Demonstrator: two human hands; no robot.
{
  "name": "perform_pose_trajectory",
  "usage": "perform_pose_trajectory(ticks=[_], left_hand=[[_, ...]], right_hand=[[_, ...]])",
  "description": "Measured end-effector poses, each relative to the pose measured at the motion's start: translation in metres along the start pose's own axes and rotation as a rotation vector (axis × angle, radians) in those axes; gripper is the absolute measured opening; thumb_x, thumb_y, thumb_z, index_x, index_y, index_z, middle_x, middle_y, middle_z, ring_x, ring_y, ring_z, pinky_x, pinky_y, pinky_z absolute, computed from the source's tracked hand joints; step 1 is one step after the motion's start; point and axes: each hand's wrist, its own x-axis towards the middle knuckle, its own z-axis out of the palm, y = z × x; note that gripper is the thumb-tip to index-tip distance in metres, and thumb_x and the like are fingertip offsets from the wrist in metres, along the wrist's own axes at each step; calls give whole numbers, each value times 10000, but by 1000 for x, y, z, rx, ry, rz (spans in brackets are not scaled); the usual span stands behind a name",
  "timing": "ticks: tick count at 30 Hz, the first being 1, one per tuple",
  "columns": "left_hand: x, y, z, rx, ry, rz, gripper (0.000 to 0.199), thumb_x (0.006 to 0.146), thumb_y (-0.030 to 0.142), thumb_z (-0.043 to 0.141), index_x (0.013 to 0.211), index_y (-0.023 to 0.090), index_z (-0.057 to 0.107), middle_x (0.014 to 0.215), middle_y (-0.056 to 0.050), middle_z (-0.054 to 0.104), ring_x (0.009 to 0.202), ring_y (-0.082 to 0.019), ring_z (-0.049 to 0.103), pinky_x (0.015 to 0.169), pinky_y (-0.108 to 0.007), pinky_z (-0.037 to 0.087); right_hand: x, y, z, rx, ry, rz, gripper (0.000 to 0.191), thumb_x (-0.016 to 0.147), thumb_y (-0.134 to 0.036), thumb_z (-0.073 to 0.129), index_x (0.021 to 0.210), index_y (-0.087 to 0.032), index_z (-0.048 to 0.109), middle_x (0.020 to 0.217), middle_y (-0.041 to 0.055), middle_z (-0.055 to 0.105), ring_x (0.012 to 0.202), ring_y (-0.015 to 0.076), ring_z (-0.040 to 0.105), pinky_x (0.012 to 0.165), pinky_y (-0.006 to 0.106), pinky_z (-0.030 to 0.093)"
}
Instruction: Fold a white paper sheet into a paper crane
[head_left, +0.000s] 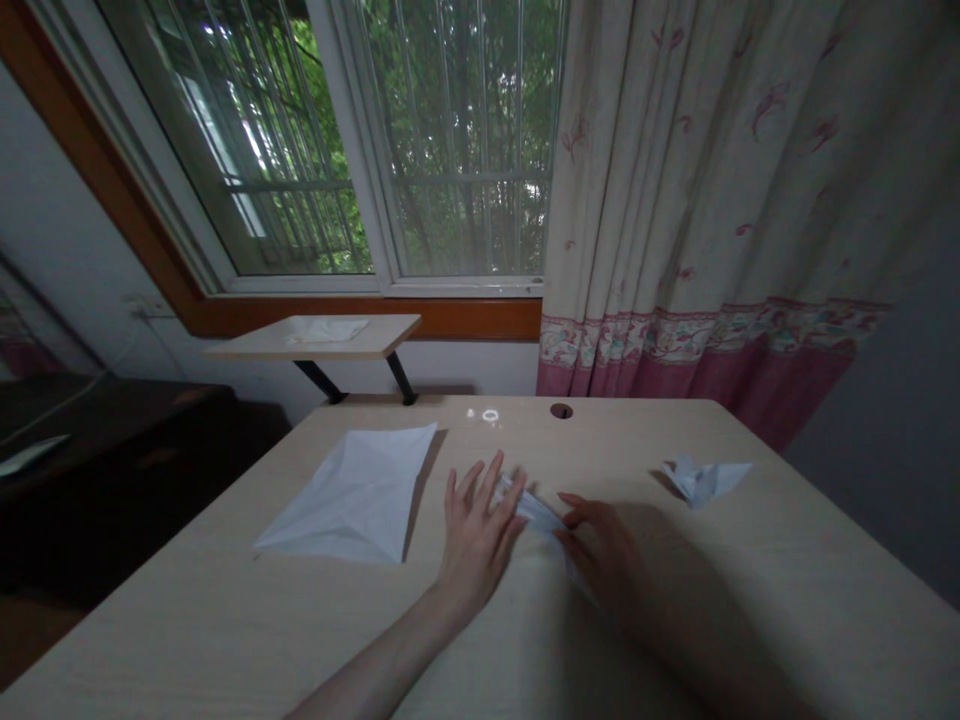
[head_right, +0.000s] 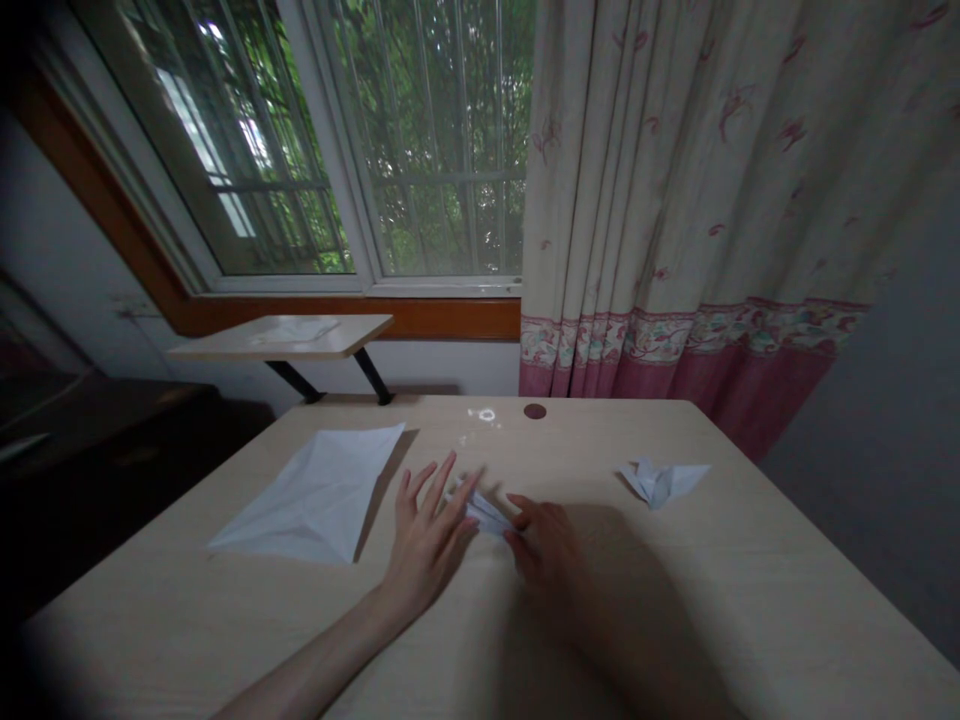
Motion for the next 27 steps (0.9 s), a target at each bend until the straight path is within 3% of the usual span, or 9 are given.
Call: perform_pose_trajectory(ticks=[5,10,16,21,27], left_hand=[[1,2,-7,-39,118,39,318,928,195,537,1191,345,635,1453,-61,425,1276,-291,380,1097,-553,228],[-1,0,-8,-111,162,21,230,924,221,537,944,339,733,1258,-42,582,1128,-263,467,993,-482,343],[-4,-3,-4,-153,83,14,240,933,245,525,877,317,748,1007,-52,657,898,-214,540,814,-387,392],[-2,-3,1,-204,-5,-25,185,895,233,586,808,264,747,1006,-59,652,873,-208,554,760,-344,427],[-1,-6,5,-233,-122,-124,249,774,48,619,753,263,744,1058,-29,659,901,-207,586,793,-352,475]], right_hand=[[-3,11,-7,-231,39,-302,227,939,-179,446,1130,-206,565,937,60,693,850,209,645,803,384,525],[-4,17,-9,-258,-67,-377,270,934,-112,397,1086,-202,600,961,58,693,904,191,639,881,403,507],[4,3,-12,-246,-116,-347,284,921,-99,383,942,-219,639,923,50,690,920,185,633,883,382,518],[4,-3,-10,-214,-142,-312,250,879,-76,410,902,-198,627,923,72,689,975,212,625,937,419,492],[2,-9,-14,-144,-460,-130,191,851,-129,519,981,-193,643,977,67,681,914,219,640,869,382,509]])
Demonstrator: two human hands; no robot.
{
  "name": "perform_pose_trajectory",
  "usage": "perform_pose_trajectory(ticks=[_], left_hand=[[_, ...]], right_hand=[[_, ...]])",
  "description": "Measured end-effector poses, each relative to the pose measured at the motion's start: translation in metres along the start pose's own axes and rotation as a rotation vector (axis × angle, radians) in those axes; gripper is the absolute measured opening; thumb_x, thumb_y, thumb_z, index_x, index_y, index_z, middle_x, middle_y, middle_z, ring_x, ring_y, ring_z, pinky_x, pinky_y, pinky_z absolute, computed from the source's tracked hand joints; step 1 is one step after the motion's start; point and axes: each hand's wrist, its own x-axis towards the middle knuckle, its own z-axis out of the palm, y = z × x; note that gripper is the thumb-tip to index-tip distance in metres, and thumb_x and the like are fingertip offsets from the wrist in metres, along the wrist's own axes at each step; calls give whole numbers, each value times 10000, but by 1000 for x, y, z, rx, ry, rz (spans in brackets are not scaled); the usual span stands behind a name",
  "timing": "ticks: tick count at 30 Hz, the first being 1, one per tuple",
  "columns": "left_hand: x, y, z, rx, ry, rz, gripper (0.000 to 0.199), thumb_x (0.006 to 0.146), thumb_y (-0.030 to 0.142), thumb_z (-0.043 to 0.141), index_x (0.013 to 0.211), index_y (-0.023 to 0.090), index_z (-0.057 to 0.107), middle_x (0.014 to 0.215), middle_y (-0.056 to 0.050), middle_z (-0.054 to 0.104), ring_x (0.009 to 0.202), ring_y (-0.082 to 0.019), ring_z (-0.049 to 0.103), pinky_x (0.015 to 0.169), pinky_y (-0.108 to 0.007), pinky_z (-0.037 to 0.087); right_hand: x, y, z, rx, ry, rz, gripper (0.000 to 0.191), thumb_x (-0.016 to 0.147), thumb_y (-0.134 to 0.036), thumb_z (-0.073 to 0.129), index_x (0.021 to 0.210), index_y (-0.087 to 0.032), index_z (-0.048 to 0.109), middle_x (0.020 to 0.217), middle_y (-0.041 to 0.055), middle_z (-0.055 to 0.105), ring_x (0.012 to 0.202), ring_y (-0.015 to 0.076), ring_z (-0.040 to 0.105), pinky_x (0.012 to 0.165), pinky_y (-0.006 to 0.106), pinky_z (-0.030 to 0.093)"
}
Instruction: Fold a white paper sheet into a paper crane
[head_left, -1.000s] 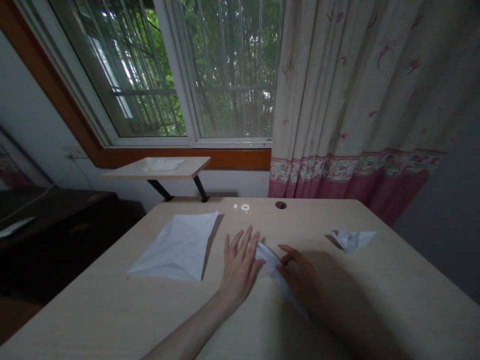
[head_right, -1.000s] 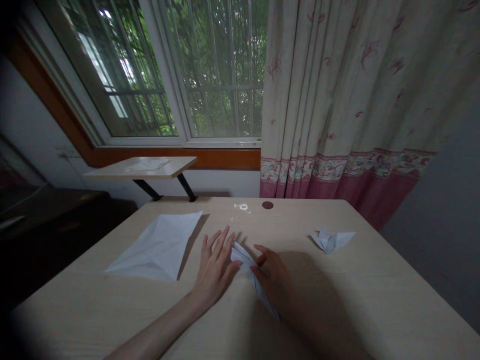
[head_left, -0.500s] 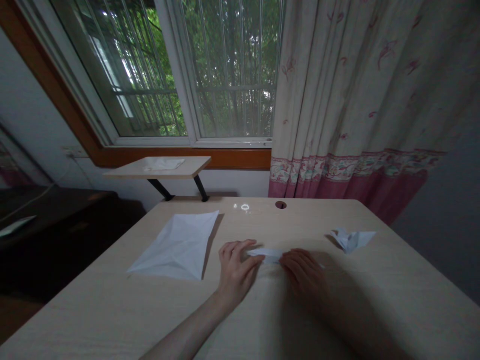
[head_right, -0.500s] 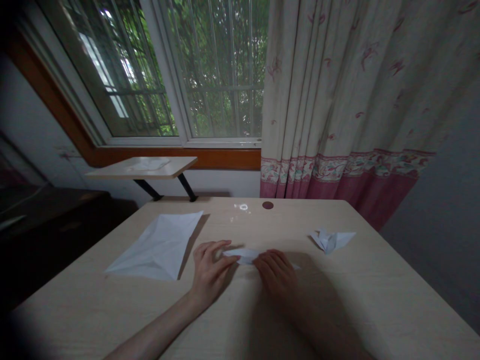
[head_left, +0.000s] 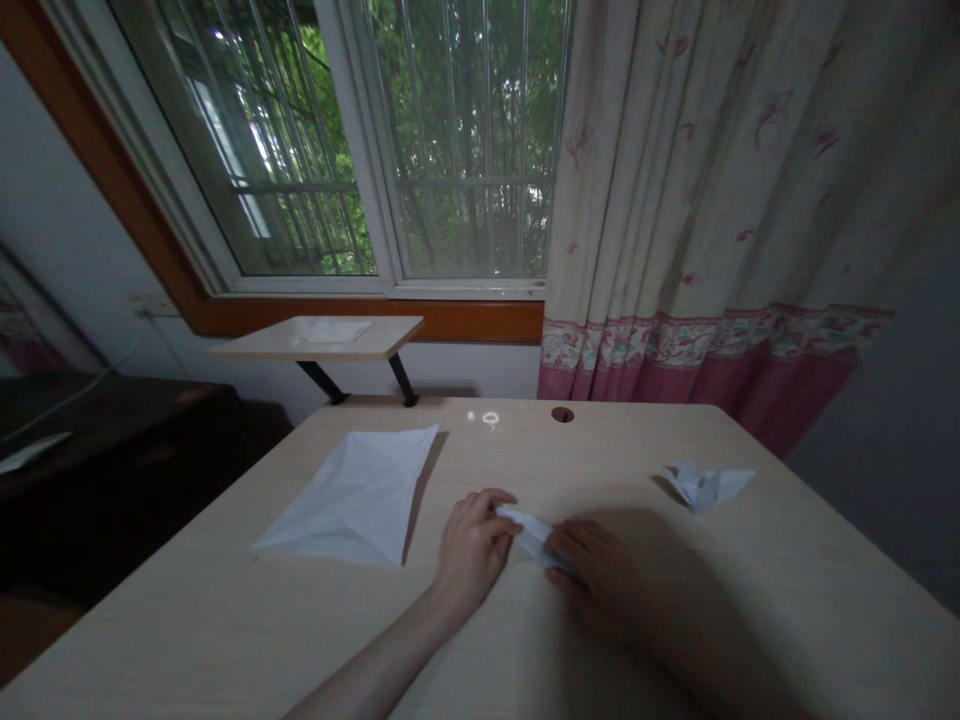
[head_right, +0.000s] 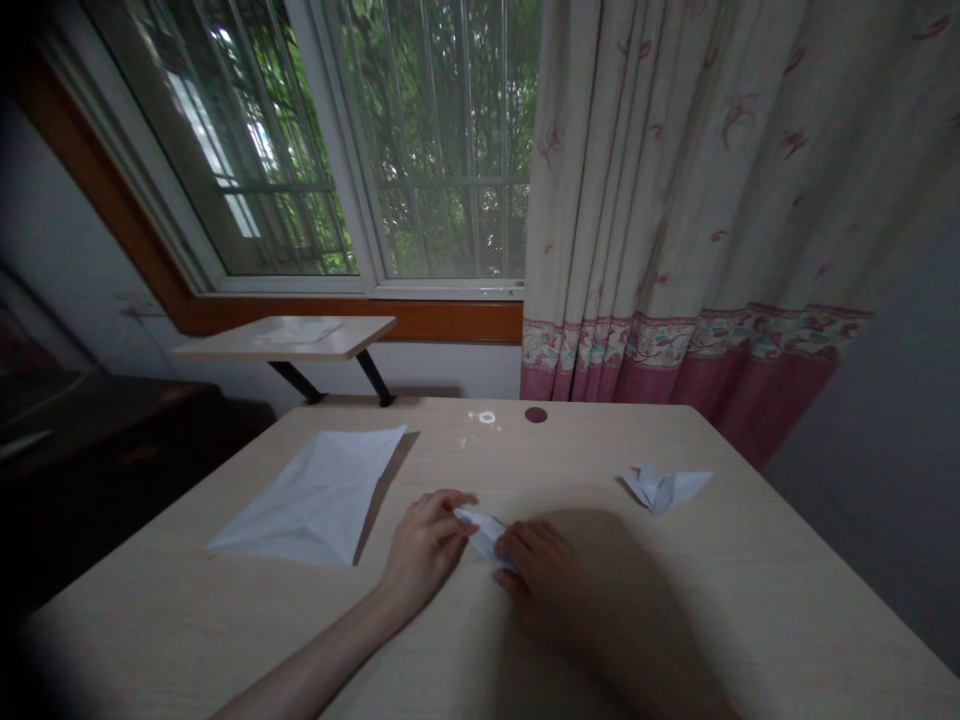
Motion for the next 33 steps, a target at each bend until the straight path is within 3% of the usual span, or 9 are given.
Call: perform_pose_trajectory(ticks=[5,10,14,17,22,28,33], left_hand=[[-1,-4,5,-103,-39,-86,363,713,-32,545,797,259,746,1116,-12,648,964,-201,601,876,-356,500],[-1,-2,6,-233,-96,-122,354,768,20,505,915,246,734,1202,-21,611,1028,-182,618,947,-319,499],[0,2,2,-264,-169,-130,292,822,108,517,1008,235,702,1258,-30,590,1098,-192,605,1000,-315,471],[0,2,1,-271,-212,-137,286,848,137,502,1039,238,689,1286,-29,578,1144,-197,583,1032,-322,446],[-1,1,4,-289,-223,-127,264,807,241,633,1071,227,647,1321,-56,545,1147,-226,578,1019,-346,454],[-1,-2,6,-372,-253,-63,401,749,116,628,1134,217,576,1401,-80,461,1246,-223,499,1071,-361,395],[0,-3,3,-402,-293,7,445,778,81,602,1191,225,521,1465,-86,377,1333,-214,393,1109,-383,333]], right_hand=[[1,5,-3,108,-57,-31,264,896,-118,470,1047,-224,659,1023,38,677,946,170,630,886,315,503],[4,6,-5,168,-20,-60,380,840,-23,435,1058,-203,690,1052,52,693,995,152,639,912,254,503],[4,11,2,242,9,-15,371,861,-59,424,1013,-225,719,1011,61,704,941,176,662,873,303,538],[2,22,14,230,52,-73,314,853,-103,495,1032,-220,725,1040,91,713,960,216,668,861,353,557],[-1,34,21,182,49,-117,279,872,-159,525,1051,-225,728,1118,92,708,1031,239,657,930,415,531],[0,28,14,158,8,-118,302,869,-147,526,1101,-205,711,1134,90,705,1045,230,653,948,415,517],[2,24,6,133,-2,-96,282,879,-166,521,1070,-220,722,1114,72,714,1061,223,634,959,425,493]])
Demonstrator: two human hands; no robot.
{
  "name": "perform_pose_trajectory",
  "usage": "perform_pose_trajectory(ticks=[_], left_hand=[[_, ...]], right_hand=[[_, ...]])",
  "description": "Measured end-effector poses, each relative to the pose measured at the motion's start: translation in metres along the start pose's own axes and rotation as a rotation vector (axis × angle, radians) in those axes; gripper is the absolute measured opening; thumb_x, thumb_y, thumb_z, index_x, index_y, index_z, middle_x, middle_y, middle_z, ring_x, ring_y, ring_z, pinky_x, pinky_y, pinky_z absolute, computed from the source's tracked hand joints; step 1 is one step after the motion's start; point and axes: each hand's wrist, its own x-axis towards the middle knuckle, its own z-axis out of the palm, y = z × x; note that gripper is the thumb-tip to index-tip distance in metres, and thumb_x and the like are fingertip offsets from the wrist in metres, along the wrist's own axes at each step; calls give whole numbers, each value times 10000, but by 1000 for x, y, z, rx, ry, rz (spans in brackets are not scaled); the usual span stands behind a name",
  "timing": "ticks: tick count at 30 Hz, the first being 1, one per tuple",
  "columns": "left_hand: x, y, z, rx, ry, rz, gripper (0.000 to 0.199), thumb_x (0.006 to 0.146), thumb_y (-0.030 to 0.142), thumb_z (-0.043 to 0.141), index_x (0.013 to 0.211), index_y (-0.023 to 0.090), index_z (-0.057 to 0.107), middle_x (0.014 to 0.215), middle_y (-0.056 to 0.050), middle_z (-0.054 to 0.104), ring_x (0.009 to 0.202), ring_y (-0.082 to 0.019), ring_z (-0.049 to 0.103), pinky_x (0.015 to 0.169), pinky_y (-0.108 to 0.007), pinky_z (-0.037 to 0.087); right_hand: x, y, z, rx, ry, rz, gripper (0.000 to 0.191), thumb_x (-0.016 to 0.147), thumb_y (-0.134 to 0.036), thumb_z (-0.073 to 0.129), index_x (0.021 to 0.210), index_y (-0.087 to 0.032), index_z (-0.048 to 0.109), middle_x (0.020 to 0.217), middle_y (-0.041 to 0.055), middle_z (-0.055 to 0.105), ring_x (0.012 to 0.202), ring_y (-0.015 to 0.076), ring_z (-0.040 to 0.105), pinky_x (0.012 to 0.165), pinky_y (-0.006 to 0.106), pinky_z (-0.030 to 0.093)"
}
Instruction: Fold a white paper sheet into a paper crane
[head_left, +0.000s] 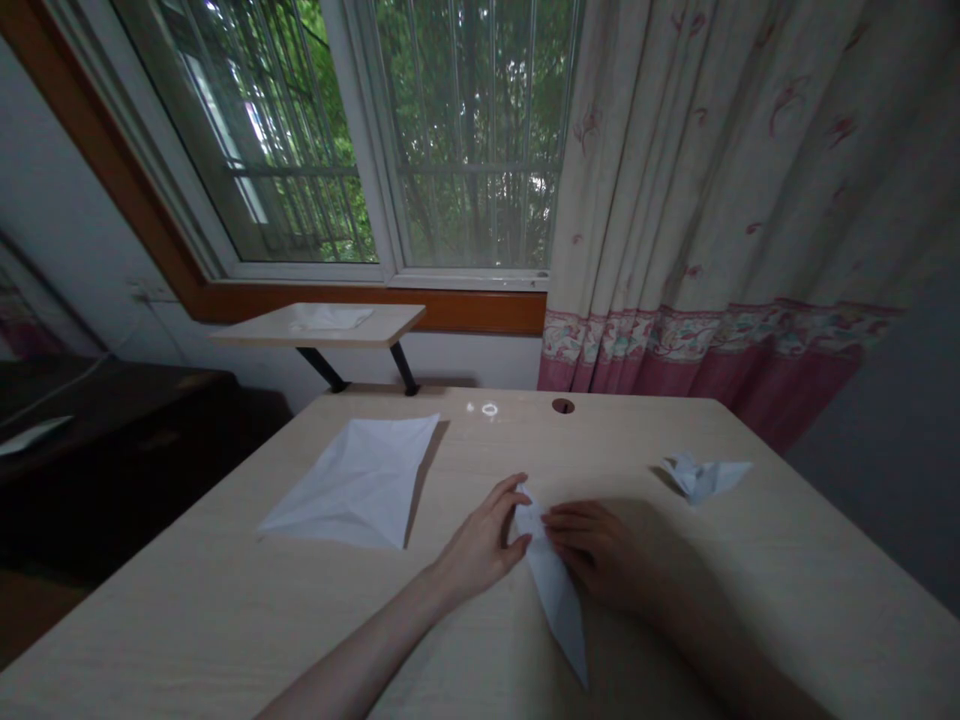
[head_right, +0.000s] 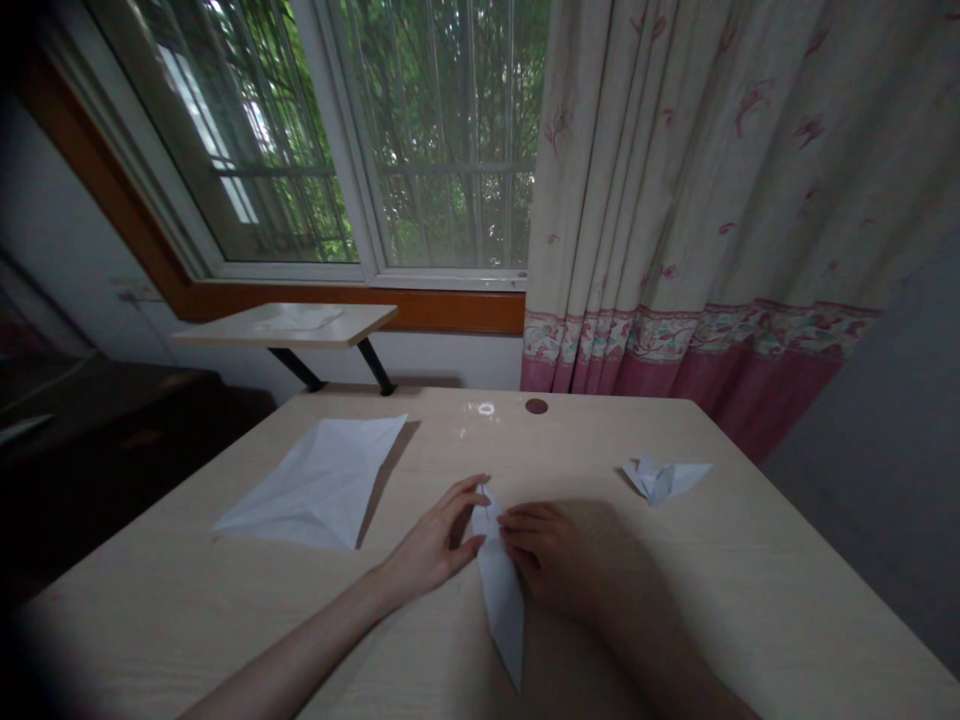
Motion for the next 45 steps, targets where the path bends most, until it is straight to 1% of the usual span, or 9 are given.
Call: perform_pose_trajectory(ticks=[3,5,7,9,15,18,23,34,45], left_hand=[[0,2,-2,65,51,13,384,773,120,652,1128,226,552,1392,-90,440,1303,-246,404,1092,-416,334],[-1,3,-3,76,65,22,281,777,133,661,1034,220,586,1226,-80,540,1178,-239,497,1011,-384,406],[-2,4,-3,42,11,58,180,810,105,600,954,213,599,1042,-51,592,1002,-198,573,887,-313,467],[-3,5,-3,10,-60,106,224,805,39,522,925,210,603,949,-29,604,904,-168,592,817,-269,474],[-5,9,-4,-3,-145,102,352,708,40,560,1012,214,580,1036,-30,591,917,-178,588,823,-268,476],[-5,11,-7,-3,-138,101,350,727,64,572,1041,217,560,1098,-43,572,1039,-200,555,934,-298,446],[-4,13,-8,11,-150,101,350,756,79,571,1078,217,549,1155,-53,540,1087,-197,532,978,-302,429],[-2,13,-12,118,-158,129,324,739,123,611,1043,223,562,1136,-64,563,1090,-252,505,982,-388,402],[-1,16,-15,118,-218,169,341,759,106,609,1077,210,545,1172,-65,549,1133,-231,483,1001,-343,403]], right_hand=[[1,-2,-6,-24,-47,-13,275,866,-165,534,1052,-233,725,1109,52,718,1063,222,630,952,428,490],[1,-3,-9,-43,-70,-19,285,851,-155,543,1056,-238,723,1107,44,719,1051,221,636,948,425,490],[0,-3,-12,-54,-90,-31,307,840,-146,550,1073,-258,716,1120,33,715,1044,217,640,956,416,481],[0,-3,-14,-58,-121,-41,335,828,-136,554,1083,-286,711,1142,19,707,1049,216,639,971,413,466],[-2,-3,-20,-104,-191,-11,366,828,-157,531,1140,-273,682,1238,21,659,1132,220,593,1032,440,407],[-2,-1,-18,-133,-169,-3,389,821,-145,519,1167,-245,667,1256,41,646,1161,228,572,1035,451,401],[-3,3,-12,-108,-95,-53,392,833,-138,499,1193,-210,637,1265,61,636,1192,228,534,1043,447,393],[-2,-2,-10,75,-82,13,310,833,-89,459,1093,-203,583,1061,94,619,991,237,569,915,420,460],[1,0,-9,120,-129,32,279,822,-100,481,1081,-185,543,1045,91,577,983,234,515,895,436,432]])
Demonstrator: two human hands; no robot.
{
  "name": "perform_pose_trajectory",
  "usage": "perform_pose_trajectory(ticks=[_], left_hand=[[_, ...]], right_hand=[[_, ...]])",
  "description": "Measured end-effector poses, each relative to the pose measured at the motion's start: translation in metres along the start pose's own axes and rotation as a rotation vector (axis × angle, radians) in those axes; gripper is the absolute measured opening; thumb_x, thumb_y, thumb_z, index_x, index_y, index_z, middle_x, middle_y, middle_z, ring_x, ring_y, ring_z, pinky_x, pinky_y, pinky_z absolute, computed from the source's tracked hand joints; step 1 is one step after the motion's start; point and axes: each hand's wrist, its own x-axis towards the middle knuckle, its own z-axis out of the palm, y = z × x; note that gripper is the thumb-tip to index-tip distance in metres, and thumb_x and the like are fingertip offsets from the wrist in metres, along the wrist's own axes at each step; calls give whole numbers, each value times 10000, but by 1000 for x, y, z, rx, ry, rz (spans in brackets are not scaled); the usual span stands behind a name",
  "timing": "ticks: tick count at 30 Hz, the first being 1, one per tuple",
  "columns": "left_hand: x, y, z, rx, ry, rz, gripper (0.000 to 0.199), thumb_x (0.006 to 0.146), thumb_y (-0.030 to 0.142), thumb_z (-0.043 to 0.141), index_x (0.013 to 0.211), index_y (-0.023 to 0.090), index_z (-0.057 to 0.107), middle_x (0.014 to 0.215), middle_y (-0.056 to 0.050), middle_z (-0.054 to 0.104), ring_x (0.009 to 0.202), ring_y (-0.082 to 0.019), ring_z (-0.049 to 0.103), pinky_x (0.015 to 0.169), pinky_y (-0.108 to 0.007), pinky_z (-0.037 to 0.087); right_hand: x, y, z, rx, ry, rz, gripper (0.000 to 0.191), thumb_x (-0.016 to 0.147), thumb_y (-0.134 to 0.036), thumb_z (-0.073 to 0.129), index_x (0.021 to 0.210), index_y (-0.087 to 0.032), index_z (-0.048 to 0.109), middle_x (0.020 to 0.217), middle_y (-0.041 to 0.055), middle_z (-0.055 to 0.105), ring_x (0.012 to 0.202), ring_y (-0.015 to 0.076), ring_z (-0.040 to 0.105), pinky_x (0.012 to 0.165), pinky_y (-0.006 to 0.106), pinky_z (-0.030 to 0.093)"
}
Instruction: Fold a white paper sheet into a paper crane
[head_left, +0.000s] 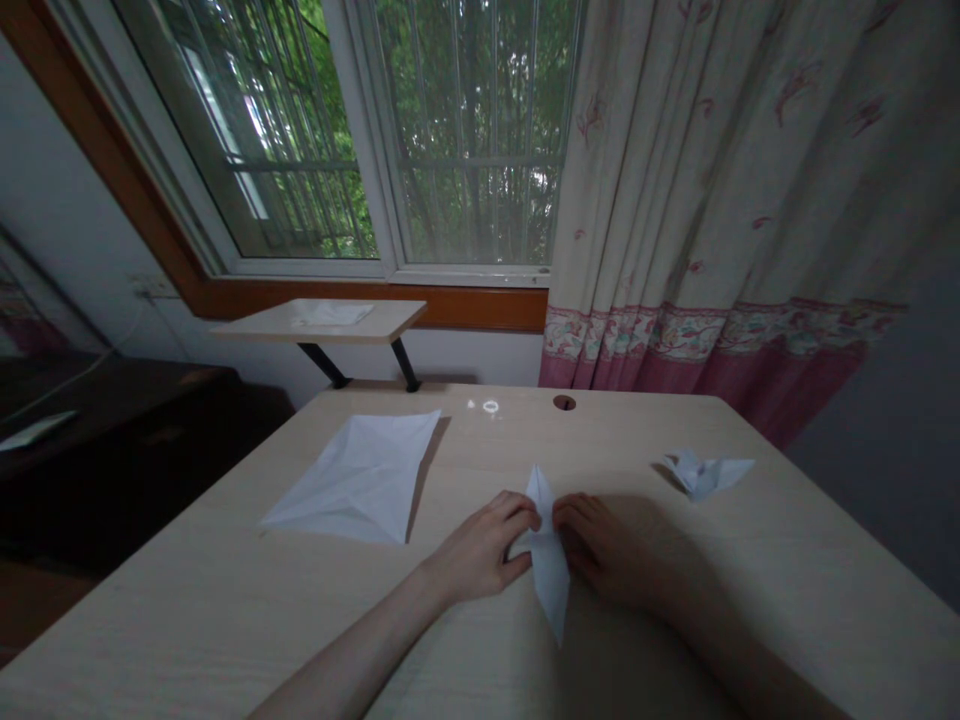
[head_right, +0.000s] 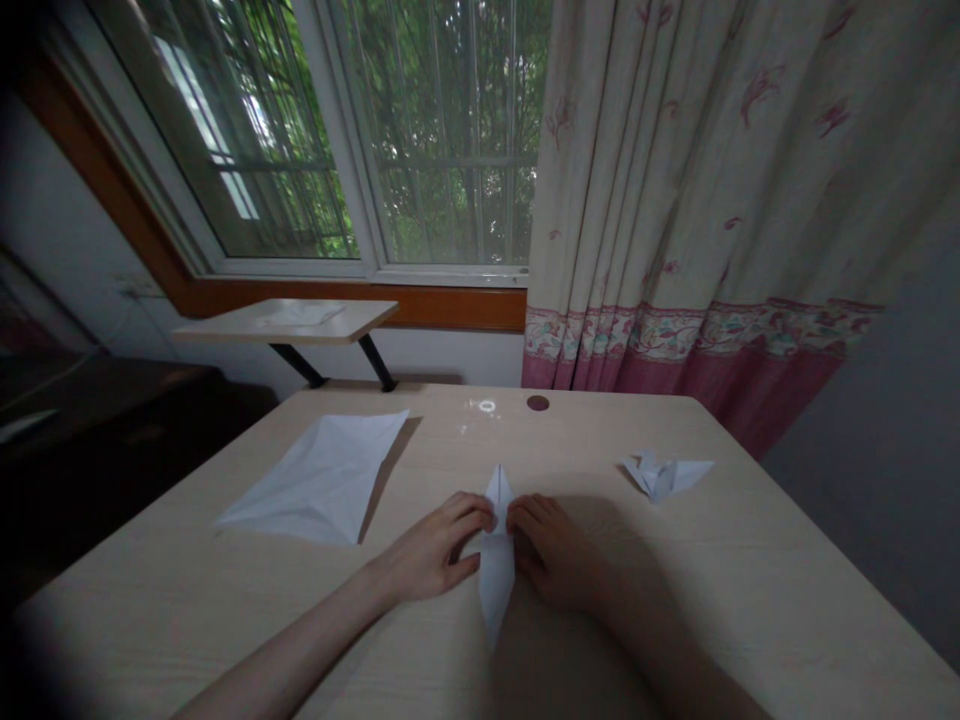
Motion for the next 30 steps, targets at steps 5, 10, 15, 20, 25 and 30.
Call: perform_pose_trajectory(ticks=[5,10,15,20,25,30], left_hand=[[0,-1,-1,50,-8,3,217,845,143,565,1048,220,571,1145,-53,576,1111,-225,509,980,-346,417],[1,-3,2,47,16,-10,174,910,158,504,1045,223,591,1138,-50,596,1088,-209,532,964,-338,427],[2,-6,8,-40,86,-50,155,973,234,466,1026,205,608,1097,-58,617,1049,-192,552,933,-316,446],[2,-8,14,-127,119,-92,150,968,246,482,914,191,610,1050,-70,623,1020,-200,557,910,-329,460],[3,-5,16,-169,150,-111,106,933,179,520,854,187,591,1079,-68,602,1056,-196,537,952,-334,450],[5,-2,21,-103,199,-167,129,925,187,510,822,189,588,1092,-86,596,1064,-222,531,946,-367,458]], right_hand=[[0,2,0,-22,22,-32,231,857,-91,430,1022,-183,563,999,82,607,945,212,545,859,398,450],[-2,4,2,-50,34,-1,241,840,-84,425,1000,-182,578,977,84,628,910,207,572,820,380,478],[-2,-1,0,-79,19,71,208,864,-92,436,967,-180,594,951,76,637,886,205,585,832,355,481],[-1,-1,5,-50,38,82,199,890,-98,437,972,-187,595,982,79,638,929,218,583,872,377,478],[2,-1,9,25,100,76,151,890,-121,461,913,-201,586,968,63,616,927,203,575,839,355,500],[6,0,11,3,131,101,169,923,-162,424,906,-199,588,942,71,614,907,204,572,833,375,504]])
